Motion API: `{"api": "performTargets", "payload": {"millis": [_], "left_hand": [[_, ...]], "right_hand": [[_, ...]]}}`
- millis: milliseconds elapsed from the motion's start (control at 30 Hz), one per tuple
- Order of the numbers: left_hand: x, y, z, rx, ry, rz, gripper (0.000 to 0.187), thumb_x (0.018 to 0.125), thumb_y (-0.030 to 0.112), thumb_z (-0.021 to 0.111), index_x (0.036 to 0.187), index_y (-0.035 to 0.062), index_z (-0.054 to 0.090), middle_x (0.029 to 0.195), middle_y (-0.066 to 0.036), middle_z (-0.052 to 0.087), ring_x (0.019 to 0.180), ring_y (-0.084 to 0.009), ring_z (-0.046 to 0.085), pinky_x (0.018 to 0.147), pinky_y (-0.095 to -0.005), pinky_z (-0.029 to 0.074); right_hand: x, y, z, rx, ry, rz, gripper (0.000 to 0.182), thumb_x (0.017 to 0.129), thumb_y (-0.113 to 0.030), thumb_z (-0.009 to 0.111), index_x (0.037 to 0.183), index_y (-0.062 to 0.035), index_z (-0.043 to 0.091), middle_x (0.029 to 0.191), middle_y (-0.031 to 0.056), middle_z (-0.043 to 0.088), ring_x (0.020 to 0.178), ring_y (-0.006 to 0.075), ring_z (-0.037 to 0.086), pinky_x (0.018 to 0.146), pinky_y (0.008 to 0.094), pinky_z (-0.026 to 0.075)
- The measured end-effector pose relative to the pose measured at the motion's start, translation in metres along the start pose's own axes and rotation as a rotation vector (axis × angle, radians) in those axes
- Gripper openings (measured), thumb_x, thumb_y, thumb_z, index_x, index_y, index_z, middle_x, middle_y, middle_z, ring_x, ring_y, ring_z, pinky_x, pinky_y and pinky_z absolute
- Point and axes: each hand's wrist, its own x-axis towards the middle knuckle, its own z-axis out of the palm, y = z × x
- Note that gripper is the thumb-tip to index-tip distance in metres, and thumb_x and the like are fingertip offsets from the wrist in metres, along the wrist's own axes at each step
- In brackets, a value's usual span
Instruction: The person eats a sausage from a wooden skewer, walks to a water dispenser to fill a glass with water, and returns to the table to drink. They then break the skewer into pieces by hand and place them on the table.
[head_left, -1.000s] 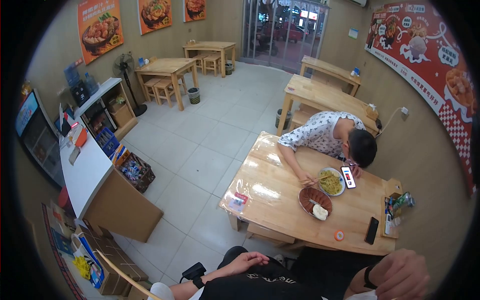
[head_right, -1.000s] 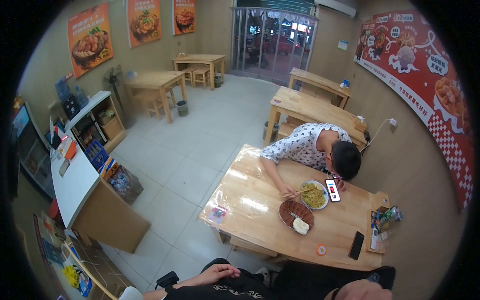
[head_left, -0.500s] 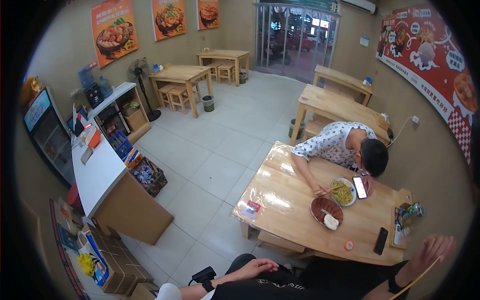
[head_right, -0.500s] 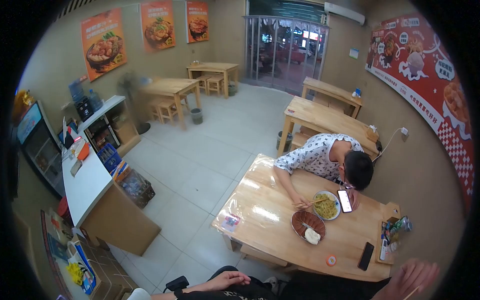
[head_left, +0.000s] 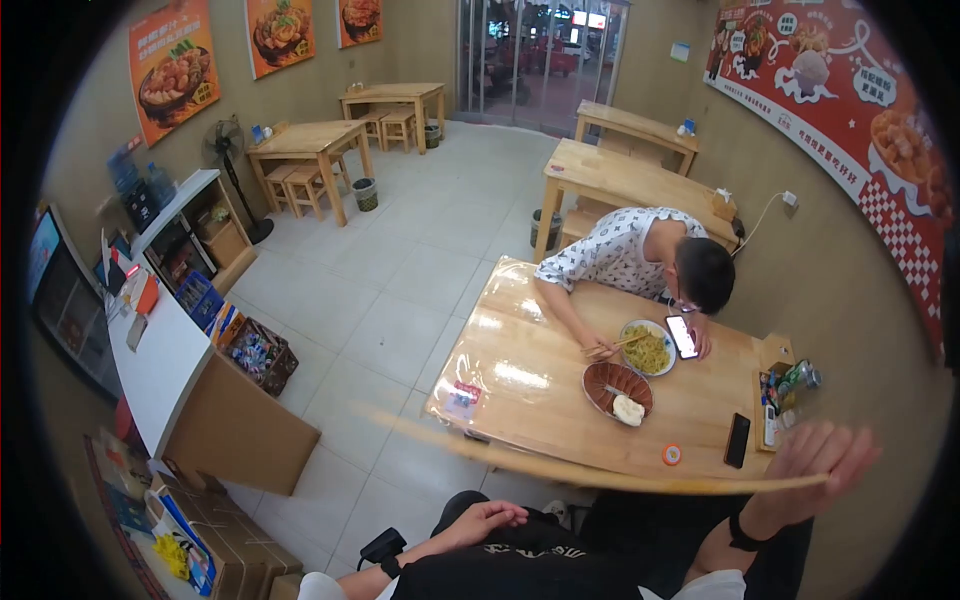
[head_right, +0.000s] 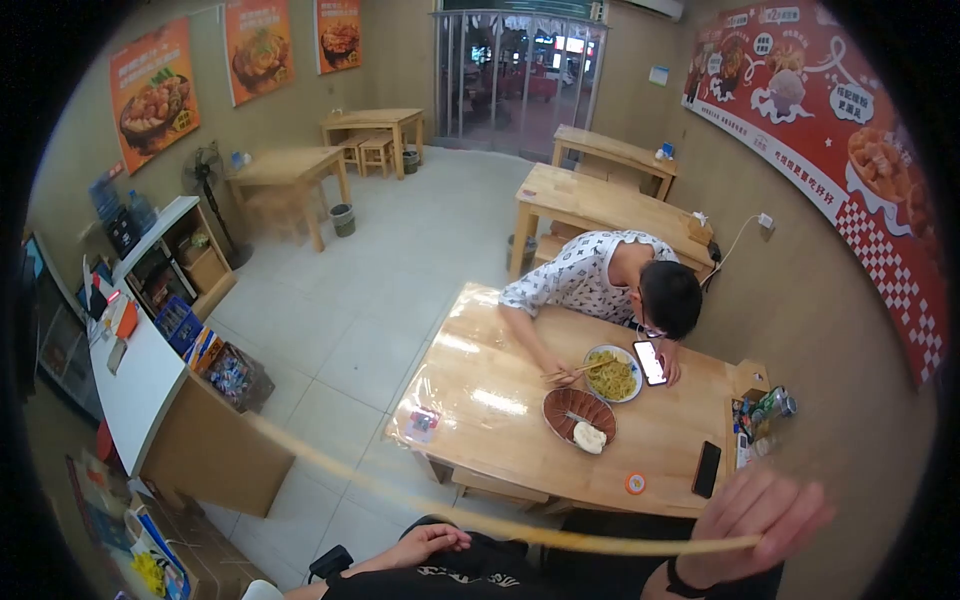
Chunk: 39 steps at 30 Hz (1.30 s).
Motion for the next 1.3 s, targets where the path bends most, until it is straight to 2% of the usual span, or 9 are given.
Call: {"api": "performTargets", "payload": {"millis": [167, 233, 267, 333, 467, 867, 933, 967, 1300], "left_hand": [[-0.001, 0.003, 0.005, -0.027, 0.017, -0.016, 0.025, 0.091, 0.016, 0.043, 0.108, 0.0012, 0.054, 0.100, -0.005, 0.059, 0.092, -0.0102, 0.052, 0.085, -0.0231, 0.040], [-0.002, 0.001, 0.007, -0.035, 0.021, -0.022, 0.025, 0.091, 0.016, 0.043, 0.108, 0.0009, 0.054, 0.099, -0.005, 0.059, 0.092, -0.0101, 0.052, 0.085, -0.0229, 0.040], [-0.002, 0.002, 0.007, -0.037, 0.025, -0.022, 0.025, 0.091, 0.016, 0.043, 0.108, 0.0007, 0.054, 0.099, -0.005, 0.059, 0.092, -0.0100, 0.052, 0.085, -0.0228, 0.040], [-0.001, -0.002, 0.005, -0.038, 0.028, -0.006, 0.025, 0.091, 0.016, 0.043, 0.108, 0.0005, 0.054, 0.099, -0.005, 0.059, 0.092, -0.0100, 0.052, 0.085, -0.0228, 0.040], [-0.003, -0.002, 0.006, -0.057, 0.032, 0.005, 0.026, 0.091, 0.016, 0.043, 0.109, 0.0000, 0.054, 0.099, -0.005, 0.059, 0.092, -0.0103, 0.052, 0.085, -0.0228, 0.040], [0.000, -0.007, 0.007, -0.059, 0.006, -0.006, 0.027, 0.091, 0.016, 0.042, 0.109, -0.0008, 0.054, 0.099, -0.006, 0.059, 0.092, -0.0107, 0.053, 0.084, -0.0228, 0.041], [0.001, -0.004, 0.006, -0.036, 0.005, -0.002, 0.027, 0.092, 0.016, 0.042, 0.109, -0.0009, 0.053, 0.099, -0.006, 0.059, 0.092, -0.0106, 0.053, 0.084, -0.0228, 0.041], [0.001, -0.004, 0.007, -0.017, -0.005, -0.007, 0.027, 0.092, 0.016, 0.041, 0.109, -0.0010, 0.053, 0.099, -0.006, 0.059, 0.092, -0.0105, 0.053, 0.083, -0.0228, 0.041], [-0.003, 0.042, 0.012, 0.008, 0.059, 0.002, 0.021, 0.091, 0.014, 0.044, 0.102, 0.0003, 0.055, 0.098, -0.005, 0.059, 0.092, -0.0101, 0.052, 0.085, -0.0237, 0.040]], "right_hand": [[0.016, -0.010, 0.032, 0.075, -0.387, -0.124, 0.051, 0.094, -0.022, 0.024, 0.049, -0.0109, 0.043, 0.042, 0.0016, 0.049, 0.027, 0.0069, 0.032, 0.029, 0.0180, 0.026], [0.031, -0.013, 0.021, 0.232, -0.844, -0.095, 0.031, 0.067, -0.034, 0.068, 0.059, -0.0086, 0.051, 0.068, 0.0084, 0.060, 0.046, 0.0212, 0.054, 0.041, 0.0268, 0.041], [0.024, -0.013, 0.022, 0.238, -0.851, -0.098, 0.031, 0.067, -0.034, 0.068, 0.059, -0.0086, 0.051, 0.068, 0.0084, 0.060, 0.046, 0.0212, 0.054, 0.041, 0.0268, 0.041], [-0.006, -0.017, 0.024, 0.190, -0.186, -0.229, 0.056, 0.093, -0.020, 0.024, 0.040, -0.0114, 0.043, 0.042, 0.0030, 0.053, 0.023, 0.0058, 0.032, 0.027, 0.0158, 0.028], [-0.020, -0.038, -0.019, 0.266, 0.194, -0.237, 0.053, 0.093, -0.016, 0.027, 0.040, -0.0139, 0.035, 0.035, -0.0016, 0.041, 0.021, 0.0056, 0.024, 0.026, 0.0173, 0.025], [-0.029, -0.074, -0.115, 0.181, -0.016, -0.032, 0.033, 0.094, -0.013, 0.032, 0.061, -0.0096, 0.032, 0.046, -0.0005, 0.029, 0.034, 0.0070, 0.021, 0.037, 0.0215, 0.019], [-0.056, -0.068, -0.145, -0.173, 0.506, -0.067, 0.035, 0.094, -0.028, 0.030, 0.065, -0.0097, 0.036, 0.056, 0.0007, 0.030, 0.043, 0.0096, 0.025, 0.033, 0.0229, 0.024], [-0.057, -0.062, -0.144, -0.012, 0.288, 0.046, 0.031, 0.094, -0.026, 0.034, 0.068, -0.0086, 0.035, 0.060, 0.0003, 0.029, 0.045, 0.0074, 0.025, 0.035, 0.0219, 0.024], [-0.071, 0.014, -0.050, -0.109, 0.334, 0.308, 0.028, 0.095, -0.027, 0.030, 0.073, -0.0093, 0.035, 0.051, 0.0043, 0.037, 0.041, 0.0106, 0.033, 0.035, 0.0192, 0.034]]}}
